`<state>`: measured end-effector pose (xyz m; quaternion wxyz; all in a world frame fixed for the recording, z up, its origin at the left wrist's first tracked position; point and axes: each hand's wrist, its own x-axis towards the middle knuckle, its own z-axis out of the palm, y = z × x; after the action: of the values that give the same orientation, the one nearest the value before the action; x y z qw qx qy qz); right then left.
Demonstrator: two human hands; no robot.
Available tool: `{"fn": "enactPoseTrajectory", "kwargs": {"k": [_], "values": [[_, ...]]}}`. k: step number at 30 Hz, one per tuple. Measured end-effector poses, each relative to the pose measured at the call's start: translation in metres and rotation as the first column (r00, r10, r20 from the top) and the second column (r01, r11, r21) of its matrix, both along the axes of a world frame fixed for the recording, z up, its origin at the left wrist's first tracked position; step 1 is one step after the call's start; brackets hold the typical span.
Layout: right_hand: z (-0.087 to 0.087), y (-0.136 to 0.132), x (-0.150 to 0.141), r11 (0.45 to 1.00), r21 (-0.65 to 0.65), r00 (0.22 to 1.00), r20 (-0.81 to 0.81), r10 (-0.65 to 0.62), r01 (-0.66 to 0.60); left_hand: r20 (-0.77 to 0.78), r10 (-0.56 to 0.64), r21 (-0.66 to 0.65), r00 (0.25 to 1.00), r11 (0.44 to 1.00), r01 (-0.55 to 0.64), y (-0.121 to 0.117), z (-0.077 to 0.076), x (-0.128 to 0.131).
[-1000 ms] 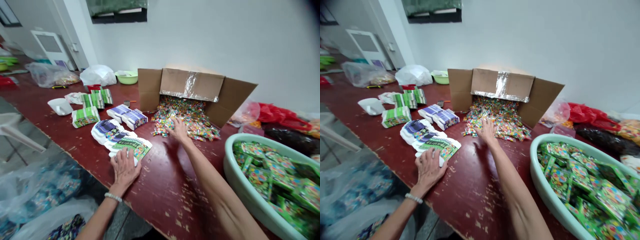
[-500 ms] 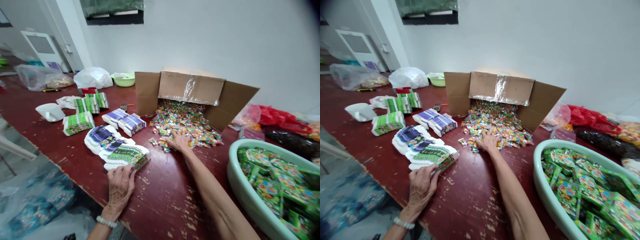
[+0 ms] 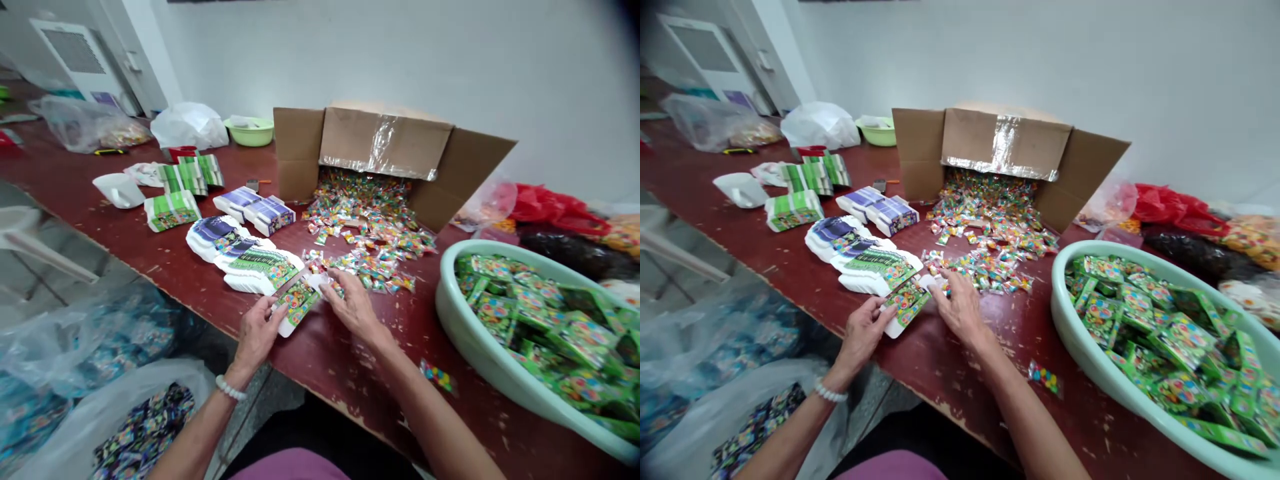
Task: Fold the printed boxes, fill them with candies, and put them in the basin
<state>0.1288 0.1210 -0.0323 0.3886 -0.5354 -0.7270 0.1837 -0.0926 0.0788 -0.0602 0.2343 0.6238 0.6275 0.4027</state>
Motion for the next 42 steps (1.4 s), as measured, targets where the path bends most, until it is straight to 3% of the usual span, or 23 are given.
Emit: {"fn": "enactPoseTrajectory", "kwargs": {"k": [6, 11, 15, 21, 26, 35, 42], "values": [[-0.016, -0.012, -0.015, 0.999, -0.036, 0.973, -0.229, -0.02, 0.012, -0.061, -0.073, -0.041, 0.995, 0.997, 0.07, -0.01, 0.016, 0.005], [-0.011, -0.018, -0.01, 0.999, -0.001, 0.944, -0.325, -0.048, 0.05, -0.101, -0.07, -0.006, 0.992, 0.998, 0.069, -0.012, 0.018, 0.009], [-0.008, -0.021, -0.009, 0.998, -0.044, 0.912, -0.404, -0.067, 0.053, -0.075, -0.108, 0.009, 0.991, 0.994, 0.109, -0.015, 0.021, 0.011], [-0.012, -0.021, -0.009, 0.971, -0.221, 0.826, -0.562, -0.049, -0.093, -0.02, -0.104, -0.061, 0.994, 0.993, 0.103, -0.016, 0.032, 0.009], [-0.013, -0.025, -0.004, 0.928, -0.322, 0.754, -0.653, -0.073, -0.189, 0.086, -0.179, -0.147, 0.98, 0.971, 0.19, -0.017, 0.037, 0.01], [-0.019, -0.036, 0.004, 0.94, -0.339, 0.722, -0.646, -0.25, 0.022, 0.267, -0.37, -0.271, 0.89, 0.857, 0.438, -0.025, 0.024, 0.019], [-0.019, -0.033, 0.026, 0.932, -0.321, 0.619, -0.702, -0.353, 0.167, 0.092, -0.36, -0.222, 0.928, 0.901, 0.372, -0.019, 0.029, -0.002]]}}
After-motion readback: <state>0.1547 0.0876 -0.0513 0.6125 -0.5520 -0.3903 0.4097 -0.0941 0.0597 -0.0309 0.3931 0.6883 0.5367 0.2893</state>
